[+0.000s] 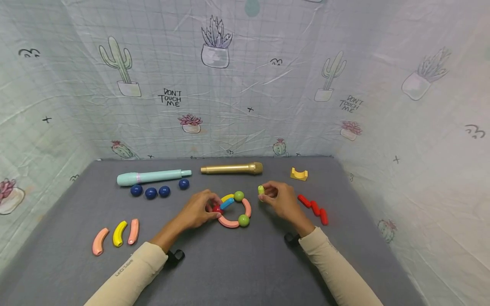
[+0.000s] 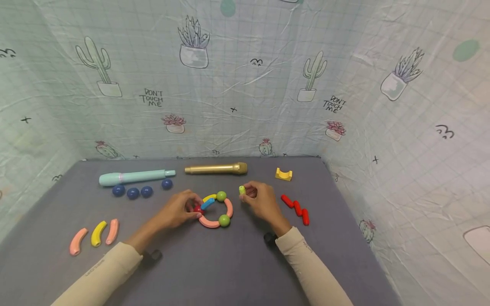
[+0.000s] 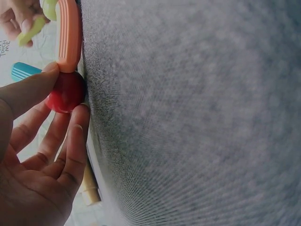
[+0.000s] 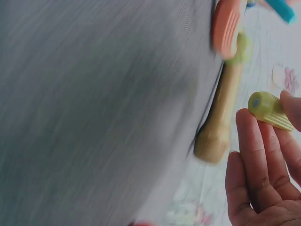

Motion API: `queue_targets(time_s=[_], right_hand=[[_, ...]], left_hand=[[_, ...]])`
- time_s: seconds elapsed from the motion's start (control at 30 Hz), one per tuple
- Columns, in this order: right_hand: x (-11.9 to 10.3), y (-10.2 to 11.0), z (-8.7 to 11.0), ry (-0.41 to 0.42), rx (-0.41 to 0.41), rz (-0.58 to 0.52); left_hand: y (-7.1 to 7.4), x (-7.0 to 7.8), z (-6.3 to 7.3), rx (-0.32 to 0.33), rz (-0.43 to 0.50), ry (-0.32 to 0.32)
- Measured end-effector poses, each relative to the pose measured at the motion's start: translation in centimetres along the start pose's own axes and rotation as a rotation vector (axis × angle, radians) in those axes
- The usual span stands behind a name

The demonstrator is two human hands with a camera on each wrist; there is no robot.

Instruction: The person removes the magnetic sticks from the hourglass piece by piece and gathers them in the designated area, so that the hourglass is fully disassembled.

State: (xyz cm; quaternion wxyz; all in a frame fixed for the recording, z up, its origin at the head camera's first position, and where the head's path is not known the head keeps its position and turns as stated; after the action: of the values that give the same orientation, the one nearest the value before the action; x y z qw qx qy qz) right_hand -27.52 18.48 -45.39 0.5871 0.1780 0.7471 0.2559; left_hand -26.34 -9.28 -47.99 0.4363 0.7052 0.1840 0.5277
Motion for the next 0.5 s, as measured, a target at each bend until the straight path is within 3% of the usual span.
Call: queue_targets(time_s=[0.33, 0.5], right_hand=[[4.8, 6.9, 1.2, -0.004, 0.102, 0.081], [8.0, 10.0, 1.6, -0.059, 0.135, 0.135]], left_hand=[[0.1, 0.1, 0.0, -0.004, -0.006, -0.001], [0.1, 0.0, 0.0, -0.004, -0.007, -0.005]])
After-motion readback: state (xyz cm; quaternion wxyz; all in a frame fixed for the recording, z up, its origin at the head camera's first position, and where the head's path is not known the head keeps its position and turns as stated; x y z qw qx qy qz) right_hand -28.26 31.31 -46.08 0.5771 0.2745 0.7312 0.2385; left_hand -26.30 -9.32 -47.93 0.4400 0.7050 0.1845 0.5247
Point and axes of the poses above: each hand's wrist, its own z-axis away from the middle knuckle, its own y-axis out of the back of the hand, x = y × z, the point moved 6 cm from there along -z, towards the middle knuckle, and after that the axes turned 6 degrees about -z, right-handed, at the moved point
